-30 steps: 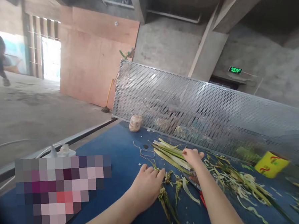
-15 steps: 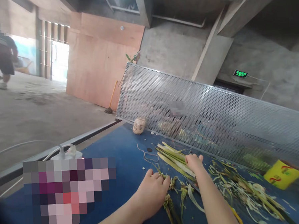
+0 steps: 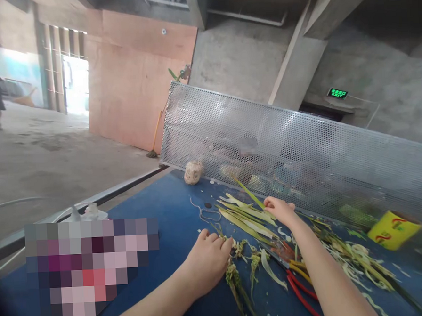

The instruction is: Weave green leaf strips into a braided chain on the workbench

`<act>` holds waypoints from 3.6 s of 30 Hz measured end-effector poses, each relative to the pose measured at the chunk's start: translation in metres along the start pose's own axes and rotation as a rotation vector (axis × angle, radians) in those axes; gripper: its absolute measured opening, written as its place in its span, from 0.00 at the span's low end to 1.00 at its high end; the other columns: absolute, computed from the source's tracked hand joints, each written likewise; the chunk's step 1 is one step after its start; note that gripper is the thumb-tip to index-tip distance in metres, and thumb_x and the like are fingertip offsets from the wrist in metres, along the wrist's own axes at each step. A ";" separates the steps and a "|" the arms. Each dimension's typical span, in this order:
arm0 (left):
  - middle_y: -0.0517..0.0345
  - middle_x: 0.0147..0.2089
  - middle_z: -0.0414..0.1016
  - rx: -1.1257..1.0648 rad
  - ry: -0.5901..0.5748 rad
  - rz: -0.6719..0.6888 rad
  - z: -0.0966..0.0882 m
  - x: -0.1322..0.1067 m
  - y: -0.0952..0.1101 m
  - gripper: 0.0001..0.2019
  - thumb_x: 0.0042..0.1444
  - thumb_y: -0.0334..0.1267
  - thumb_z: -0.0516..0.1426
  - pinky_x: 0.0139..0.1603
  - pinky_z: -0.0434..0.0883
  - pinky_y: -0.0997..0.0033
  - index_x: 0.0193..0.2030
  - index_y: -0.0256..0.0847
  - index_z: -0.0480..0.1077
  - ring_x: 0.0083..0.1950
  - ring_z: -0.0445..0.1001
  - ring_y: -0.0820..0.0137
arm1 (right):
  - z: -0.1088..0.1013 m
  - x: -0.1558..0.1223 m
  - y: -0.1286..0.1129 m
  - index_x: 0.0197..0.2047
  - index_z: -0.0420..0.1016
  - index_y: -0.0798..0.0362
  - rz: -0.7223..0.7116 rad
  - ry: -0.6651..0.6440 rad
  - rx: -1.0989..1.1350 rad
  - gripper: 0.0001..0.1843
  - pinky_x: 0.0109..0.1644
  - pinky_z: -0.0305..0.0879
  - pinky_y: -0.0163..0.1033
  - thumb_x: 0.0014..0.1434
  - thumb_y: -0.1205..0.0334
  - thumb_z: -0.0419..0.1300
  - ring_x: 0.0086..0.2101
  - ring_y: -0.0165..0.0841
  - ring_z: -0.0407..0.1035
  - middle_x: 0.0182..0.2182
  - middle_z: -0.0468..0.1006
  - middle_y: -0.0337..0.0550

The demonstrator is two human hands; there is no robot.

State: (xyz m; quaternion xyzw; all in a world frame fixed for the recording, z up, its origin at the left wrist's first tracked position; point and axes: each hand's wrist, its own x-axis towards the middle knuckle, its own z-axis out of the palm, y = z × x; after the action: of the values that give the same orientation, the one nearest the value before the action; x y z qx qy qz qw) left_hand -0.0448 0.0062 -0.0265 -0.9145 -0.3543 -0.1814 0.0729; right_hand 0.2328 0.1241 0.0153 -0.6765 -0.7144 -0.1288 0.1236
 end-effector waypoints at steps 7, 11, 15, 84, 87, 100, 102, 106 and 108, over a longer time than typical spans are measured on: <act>0.45 0.39 0.73 -0.007 0.170 0.023 -0.001 -0.005 0.005 0.21 0.56 0.34 0.46 0.45 0.63 0.52 0.57 0.30 0.55 0.40 0.69 0.58 | -0.022 -0.034 -0.035 0.37 0.71 0.51 -0.110 0.213 -0.090 0.10 0.46 0.46 0.50 0.56 0.69 0.50 0.45 0.43 0.64 0.43 0.75 0.46; 0.53 0.37 0.74 -0.232 0.358 0.108 -0.021 -0.010 0.009 0.17 0.58 0.34 0.45 0.42 0.63 0.60 0.54 0.39 0.58 0.39 0.69 0.66 | -0.023 -0.062 -0.062 0.40 0.72 0.53 -0.409 0.431 -0.284 0.14 0.46 0.50 0.50 0.57 0.73 0.49 0.41 0.41 0.65 0.43 0.75 0.48; 0.55 0.39 0.72 -0.571 0.703 -0.221 -0.042 -0.007 -0.002 0.08 0.56 0.33 0.48 0.46 0.62 0.64 0.43 0.41 0.63 0.42 0.69 0.70 | -0.029 -0.080 -0.077 0.41 0.72 0.58 -0.600 0.462 -0.161 0.13 0.45 0.58 0.44 0.59 0.72 0.47 0.41 0.40 0.66 0.41 0.75 0.52; 0.55 0.42 0.74 -0.771 0.102 -0.293 -0.032 0.012 0.020 0.21 0.49 0.33 0.55 0.35 0.69 0.73 0.53 0.43 0.65 0.41 0.72 0.69 | -0.038 -0.152 -0.079 0.37 0.66 0.51 -0.611 0.303 0.582 0.09 0.44 0.68 0.39 0.60 0.71 0.47 0.39 0.32 0.68 0.38 0.71 0.44; 0.56 0.38 0.73 -0.908 0.076 -0.357 -0.031 0.014 0.019 0.21 0.47 0.28 0.53 0.29 0.67 0.76 0.50 0.41 0.64 0.37 0.71 0.71 | -0.037 -0.151 -0.079 0.37 0.66 0.50 -0.606 0.313 0.607 0.09 0.44 0.68 0.40 0.60 0.71 0.47 0.39 0.32 0.68 0.38 0.71 0.44; 0.65 0.28 0.68 -1.484 0.105 -0.569 -0.028 0.023 0.022 0.26 0.44 0.36 0.60 0.17 0.66 0.77 0.50 0.38 0.56 0.20 0.64 0.79 | -0.020 -0.144 -0.100 0.36 0.60 0.51 0.041 0.033 1.419 0.10 0.30 0.70 0.34 0.52 0.60 0.58 0.29 0.29 0.68 0.29 0.67 0.38; 0.65 0.28 0.68 -1.497 0.111 -0.579 -0.029 0.022 0.023 0.25 0.44 0.36 0.61 0.17 0.65 0.77 0.49 0.38 0.57 0.19 0.64 0.79 | -0.021 -0.142 -0.101 0.35 0.60 0.51 0.108 -0.114 1.551 0.12 0.29 0.70 0.35 0.52 0.56 0.58 0.28 0.30 0.69 0.28 0.69 0.38; 0.66 0.27 0.67 -1.565 0.112 -0.577 -0.034 0.018 0.024 0.24 0.45 0.36 0.61 0.16 0.64 0.79 0.49 0.38 0.57 0.17 0.63 0.81 | -0.030 -0.142 -0.099 0.31 0.65 0.53 0.126 -0.265 1.659 0.12 0.34 0.69 0.37 0.50 0.54 0.60 0.28 0.31 0.71 0.27 0.73 0.39; 0.67 0.26 0.66 -1.594 0.116 -0.569 -0.038 0.016 0.024 0.23 0.46 0.36 0.60 0.16 0.63 0.79 0.49 0.38 0.58 0.16 0.62 0.82 | -0.035 -0.143 -0.096 0.32 0.68 0.54 0.111 -0.239 1.659 0.09 0.36 0.68 0.36 0.50 0.57 0.60 0.29 0.30 0.70 0.27 0.74 0.39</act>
State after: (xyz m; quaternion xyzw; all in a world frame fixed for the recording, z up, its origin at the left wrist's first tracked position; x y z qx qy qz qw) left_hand -0.0282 -0.0121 0.0143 -0.5575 -0.3327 -0.4350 -0.6239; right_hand 0.1449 -0.0266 -0.0033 -0.4095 -0.5515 0.5170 0.5108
